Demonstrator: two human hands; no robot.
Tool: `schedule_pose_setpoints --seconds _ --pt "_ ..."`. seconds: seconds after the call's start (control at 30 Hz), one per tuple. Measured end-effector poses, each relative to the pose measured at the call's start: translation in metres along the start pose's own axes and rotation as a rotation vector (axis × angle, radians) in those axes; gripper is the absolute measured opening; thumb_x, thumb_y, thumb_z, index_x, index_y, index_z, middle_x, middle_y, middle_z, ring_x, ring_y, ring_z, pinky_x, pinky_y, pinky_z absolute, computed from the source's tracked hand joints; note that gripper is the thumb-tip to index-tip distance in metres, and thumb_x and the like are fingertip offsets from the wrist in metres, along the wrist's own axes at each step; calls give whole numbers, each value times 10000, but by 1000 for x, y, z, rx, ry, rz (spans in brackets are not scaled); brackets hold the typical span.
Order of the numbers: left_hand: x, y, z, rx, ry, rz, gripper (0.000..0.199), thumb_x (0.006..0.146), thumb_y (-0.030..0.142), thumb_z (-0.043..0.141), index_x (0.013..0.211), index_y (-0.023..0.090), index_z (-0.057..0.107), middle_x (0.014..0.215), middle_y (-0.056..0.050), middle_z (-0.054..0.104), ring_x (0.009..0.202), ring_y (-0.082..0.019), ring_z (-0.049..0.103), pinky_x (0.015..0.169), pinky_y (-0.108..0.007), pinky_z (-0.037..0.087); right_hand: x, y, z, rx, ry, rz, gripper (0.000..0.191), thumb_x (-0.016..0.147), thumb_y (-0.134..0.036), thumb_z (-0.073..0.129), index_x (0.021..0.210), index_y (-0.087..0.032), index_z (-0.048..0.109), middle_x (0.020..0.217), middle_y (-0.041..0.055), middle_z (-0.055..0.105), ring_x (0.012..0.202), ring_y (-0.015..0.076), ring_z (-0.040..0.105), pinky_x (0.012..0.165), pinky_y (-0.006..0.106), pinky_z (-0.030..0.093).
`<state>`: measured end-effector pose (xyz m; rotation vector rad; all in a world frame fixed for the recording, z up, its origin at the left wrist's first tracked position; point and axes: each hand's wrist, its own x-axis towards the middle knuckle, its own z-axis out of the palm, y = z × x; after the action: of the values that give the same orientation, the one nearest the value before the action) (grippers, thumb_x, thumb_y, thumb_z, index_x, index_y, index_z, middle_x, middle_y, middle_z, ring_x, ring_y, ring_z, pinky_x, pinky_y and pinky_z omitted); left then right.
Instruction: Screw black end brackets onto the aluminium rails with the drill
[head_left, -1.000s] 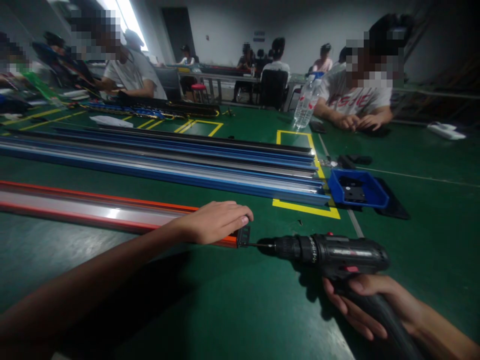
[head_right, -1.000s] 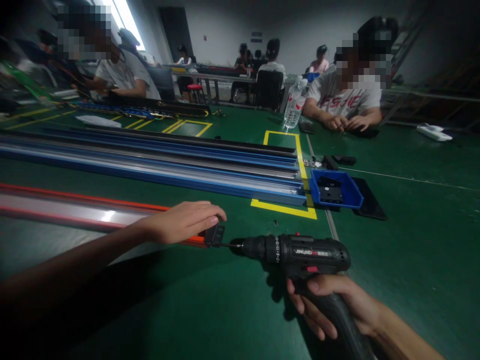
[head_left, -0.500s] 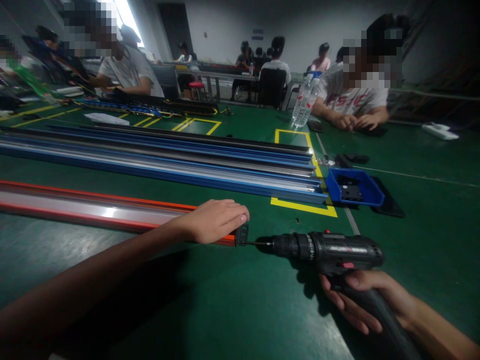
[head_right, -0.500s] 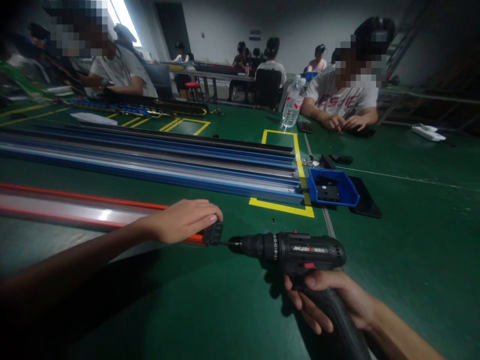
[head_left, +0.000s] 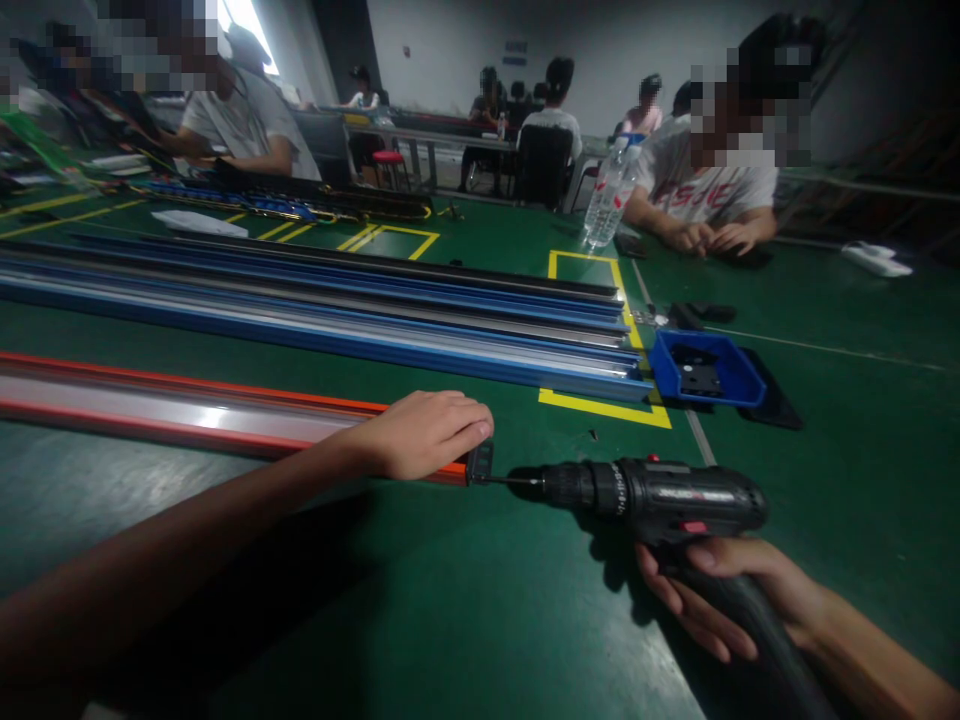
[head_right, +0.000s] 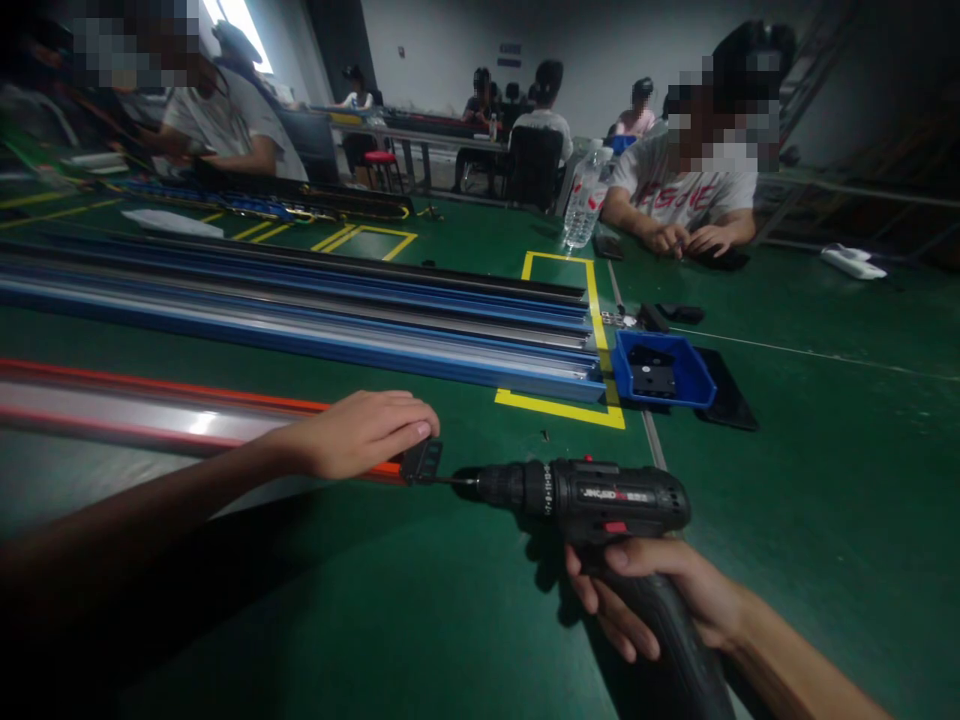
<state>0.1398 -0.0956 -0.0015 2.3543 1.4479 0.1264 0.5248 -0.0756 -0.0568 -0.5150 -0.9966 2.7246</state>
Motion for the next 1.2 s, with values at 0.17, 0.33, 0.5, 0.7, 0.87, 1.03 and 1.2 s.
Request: schedule_pose_setpoints --seconds 0.17,0.33,0.5,0.7,0.87,1.03,1.2 --pt "0 0 1 0 0 -6 444 1069 460 265 1101 239 649 1055 -43 689 1010 -227 605 845 -352 402 -1 0 2 -26 11 -9 331 916 -329 614 1110 -104 762 819 120 749 375 43 524 517 187 548" --pt "0 -2 1 -25 6 5 436 1066 469 284 1086 239 654 1047 -34 690 988 -214 601 826 -341 394 -3 0 1 -53 22 -12 352 921 -344 619 1128 -95 756 832 136 748 384 55 546 517 199 559" --pt "0 -4 1 -57 23 28 408 1065 456 316 1064 245 665 1042 -19 690 975 -196 598 828 -329 386 -3 -1 0 -47 1 -16 380 935 -347 605 1162 -73 738 882 154 747 402 52 558 535 207 575" --pt "0 -5 2 -59 40 57 408 1065 454 318 1013 247 665 1016 -12 687 966 -194 594 826 -326 379 -5 0 -1 -66 -16 -29 406 929 -360 611 1184 -66 727 932 166 747 432 58 583 540 209 582" --pt "0 -7 4 -59 43 57 404 1063 455 319 1015 253 665 1019 -8 690 964 -193 600 815 -327 378 -7 1 1 -67 -31 -30 388 933 -348 603 1180 -74 726 932 167 754 445 64 603 559 214 589" --pt "1 -9 6 -44 59 59 408 1058 462 324 1027 255 673 1008 -17 699 953 -202 612 798 -330 378 -5 -1 7 -79 -3 -28 368 939 -358 604 1125 -73 744 878 145 753 431 62 586 554 212 584" --pt "1 -8 5 -51 78 73 410 1054 448 334 1004 244 686 974 -19 700 923 -195 609 789 -323 381 -3 1 9 -98 30 -37 309 925 -333 628 1062 -88 758 834 103 730 406 54 543 519 200 564"
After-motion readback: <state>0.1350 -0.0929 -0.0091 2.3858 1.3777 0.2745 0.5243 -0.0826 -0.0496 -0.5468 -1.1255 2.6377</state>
